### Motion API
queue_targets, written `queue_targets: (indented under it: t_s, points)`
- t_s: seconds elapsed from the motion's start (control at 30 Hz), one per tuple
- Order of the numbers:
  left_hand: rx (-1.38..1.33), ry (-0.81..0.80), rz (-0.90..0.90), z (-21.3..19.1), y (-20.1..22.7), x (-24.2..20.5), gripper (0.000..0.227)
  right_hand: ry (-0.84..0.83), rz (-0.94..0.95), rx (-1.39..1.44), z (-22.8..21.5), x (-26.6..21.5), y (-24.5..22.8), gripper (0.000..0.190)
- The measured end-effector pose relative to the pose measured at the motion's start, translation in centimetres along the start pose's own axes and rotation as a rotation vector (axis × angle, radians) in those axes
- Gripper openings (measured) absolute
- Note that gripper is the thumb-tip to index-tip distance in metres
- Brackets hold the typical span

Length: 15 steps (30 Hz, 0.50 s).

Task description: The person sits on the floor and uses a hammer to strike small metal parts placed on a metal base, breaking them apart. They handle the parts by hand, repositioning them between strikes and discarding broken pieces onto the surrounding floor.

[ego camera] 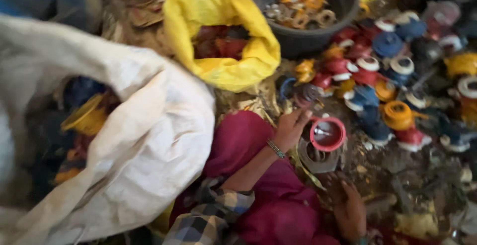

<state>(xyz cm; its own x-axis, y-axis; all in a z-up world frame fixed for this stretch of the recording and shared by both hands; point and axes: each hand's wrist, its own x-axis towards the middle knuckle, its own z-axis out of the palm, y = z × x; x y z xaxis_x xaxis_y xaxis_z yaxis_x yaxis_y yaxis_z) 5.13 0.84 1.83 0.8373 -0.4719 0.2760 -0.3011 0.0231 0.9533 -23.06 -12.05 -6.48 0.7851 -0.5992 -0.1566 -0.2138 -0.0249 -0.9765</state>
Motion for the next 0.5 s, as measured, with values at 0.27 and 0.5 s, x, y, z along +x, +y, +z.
queue_targets:
  t_s: [0.27,0.5]
  points:
    - [-0.198,0.512,-0.059,-9.3,3.7,6.1,0.061,0.084,0.479,0.805,-1.1,2.8,4.1,0.043]
    - [-0.958,0.652,-0.071,-16.7,3.6,16.3,0.048,0.025,0.361,0.821,-0.6,2.3,3.8,0.040]
